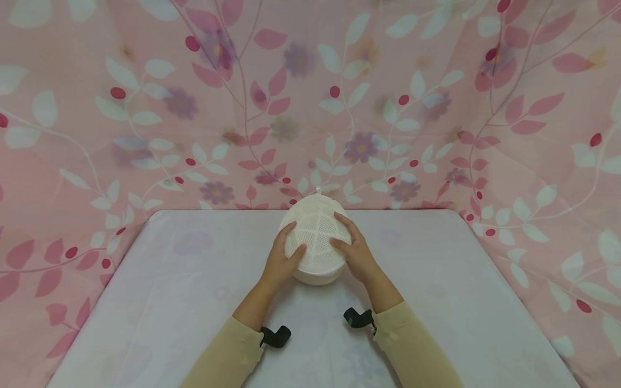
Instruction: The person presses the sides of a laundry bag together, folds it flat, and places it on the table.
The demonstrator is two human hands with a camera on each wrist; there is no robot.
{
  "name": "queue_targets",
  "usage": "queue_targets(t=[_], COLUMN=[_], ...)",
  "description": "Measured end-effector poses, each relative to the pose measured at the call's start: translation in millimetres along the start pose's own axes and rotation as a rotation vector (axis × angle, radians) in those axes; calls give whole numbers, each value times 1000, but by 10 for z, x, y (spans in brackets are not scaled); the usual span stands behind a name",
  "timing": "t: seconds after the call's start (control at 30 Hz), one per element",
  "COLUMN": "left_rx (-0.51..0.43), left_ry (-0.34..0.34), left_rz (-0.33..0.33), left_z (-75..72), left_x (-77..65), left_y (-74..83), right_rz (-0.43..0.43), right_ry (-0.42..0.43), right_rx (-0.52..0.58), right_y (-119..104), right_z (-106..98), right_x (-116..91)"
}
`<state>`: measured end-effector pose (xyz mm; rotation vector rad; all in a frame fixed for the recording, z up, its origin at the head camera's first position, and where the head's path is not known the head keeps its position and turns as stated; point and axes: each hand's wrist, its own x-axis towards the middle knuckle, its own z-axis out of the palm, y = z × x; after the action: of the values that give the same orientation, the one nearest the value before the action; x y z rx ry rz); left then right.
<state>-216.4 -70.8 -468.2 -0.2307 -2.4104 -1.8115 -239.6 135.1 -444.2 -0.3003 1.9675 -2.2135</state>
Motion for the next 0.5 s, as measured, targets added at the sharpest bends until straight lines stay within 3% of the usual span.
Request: queue_targets(t=[0.13,0.5], left_rx=[48,336], left_ry=[-3,40], left_rz=[-12,-13], left_z=[5,-12], left_x=[-12,-33], left_y=[7,72], right_rz=[10,-8], right_ry=[1,-24], right_rx=[51,128], right_y=[4,-17], right_z=[-9,-11], right_x=[9,-7])
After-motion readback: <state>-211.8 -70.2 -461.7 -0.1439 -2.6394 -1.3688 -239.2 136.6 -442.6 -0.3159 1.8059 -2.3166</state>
